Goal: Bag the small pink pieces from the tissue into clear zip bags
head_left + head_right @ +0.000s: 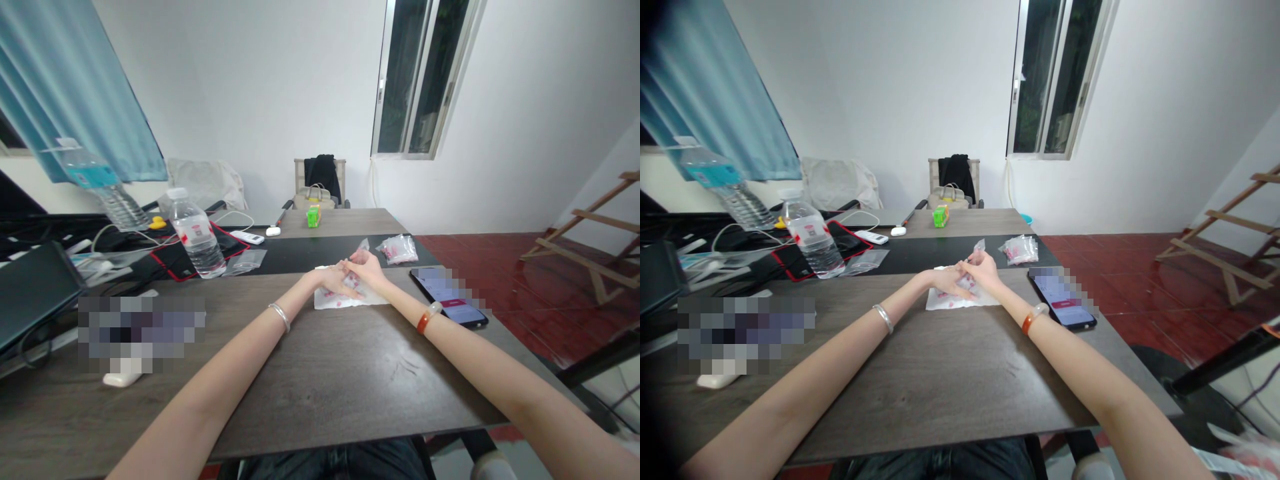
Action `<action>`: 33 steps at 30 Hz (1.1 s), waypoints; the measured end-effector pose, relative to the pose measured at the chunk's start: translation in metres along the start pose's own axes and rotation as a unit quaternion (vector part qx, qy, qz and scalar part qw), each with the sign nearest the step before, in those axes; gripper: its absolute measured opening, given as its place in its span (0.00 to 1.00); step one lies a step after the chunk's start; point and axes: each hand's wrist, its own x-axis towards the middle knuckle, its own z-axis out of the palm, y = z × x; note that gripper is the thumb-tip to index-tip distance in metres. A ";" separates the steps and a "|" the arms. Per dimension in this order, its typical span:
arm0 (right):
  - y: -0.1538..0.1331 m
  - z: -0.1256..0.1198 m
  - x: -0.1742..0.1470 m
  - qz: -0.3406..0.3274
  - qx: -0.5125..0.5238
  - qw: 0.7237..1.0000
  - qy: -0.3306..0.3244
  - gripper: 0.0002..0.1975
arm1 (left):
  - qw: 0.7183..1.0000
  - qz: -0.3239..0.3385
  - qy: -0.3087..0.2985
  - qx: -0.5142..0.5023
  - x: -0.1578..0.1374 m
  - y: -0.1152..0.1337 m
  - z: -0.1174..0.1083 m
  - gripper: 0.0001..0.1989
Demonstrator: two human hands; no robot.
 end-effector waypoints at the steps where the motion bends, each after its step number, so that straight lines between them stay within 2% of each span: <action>1: 0.001 0.000 0.000 -0.005 -0.006 1.000 0.003 0.11 | 1.000 -0.005 -0.010 0.024 -0.002 0.003 0.000 0.48; 4: 0.003 -0.001 0.002 -0.016 -0.020 1.000 0.013 0.11 | 0.998 0.006 -0.028 0.056 -0.007 0.011 0.000 0.52; 6: 0.004 -0.001 0.003 -0.019 -0.025 0.999 0.017 0.11 | 0.998 0.020 -0.020 0.053 -0.008 0.014 0.000 0.53; 10: 0.000 0.000 0.001 0.000 0.017 1.000 -0.001 0.13 | 0.998 0.038 -0.020 0.055 -0.010 0.012 -0.001 0.54; 15: -0.012 -0.001 -0.006 0.012 0.050 0.998 -0.023 0.14 | 0.995 0.053 -0.041 0.072 -0.013 0.011 -0.003 0.43; 20: -0.018 0.000 -0.006 0.079 0.090 0.993 0.016 0.16 | 0.998 0.040 0.006 0.046 -0.032 0.026 -0.018 0.32; 24: -0.019 -0.001 -0.004 0.117 0.116 0.986 0.032 0.14 | 0.994 0.038 0.044 0.093 -0.083 0.042 -0.048 0.29; 28: -0.022 -0.003 -0.003 0.125 0.135 0.983 0.021 0.12 | 0.971 -0.054 0.143 0.181 -0.161 0.042 -0.092 0.29; 31: -0.024 -0.004 -0.002 0.134 0.156 0.978 0.017 0.12 | 0.934 -0.134 0.228 0.241 -0.220 0.014 -0.123 0.31; 33: -0.025 -0.004 -0.001 0.144 0.167 0.975 0.013 0.11 | 0.881 -0.209 0.291 0.309 -0.257 -0.020 -0.138 0.33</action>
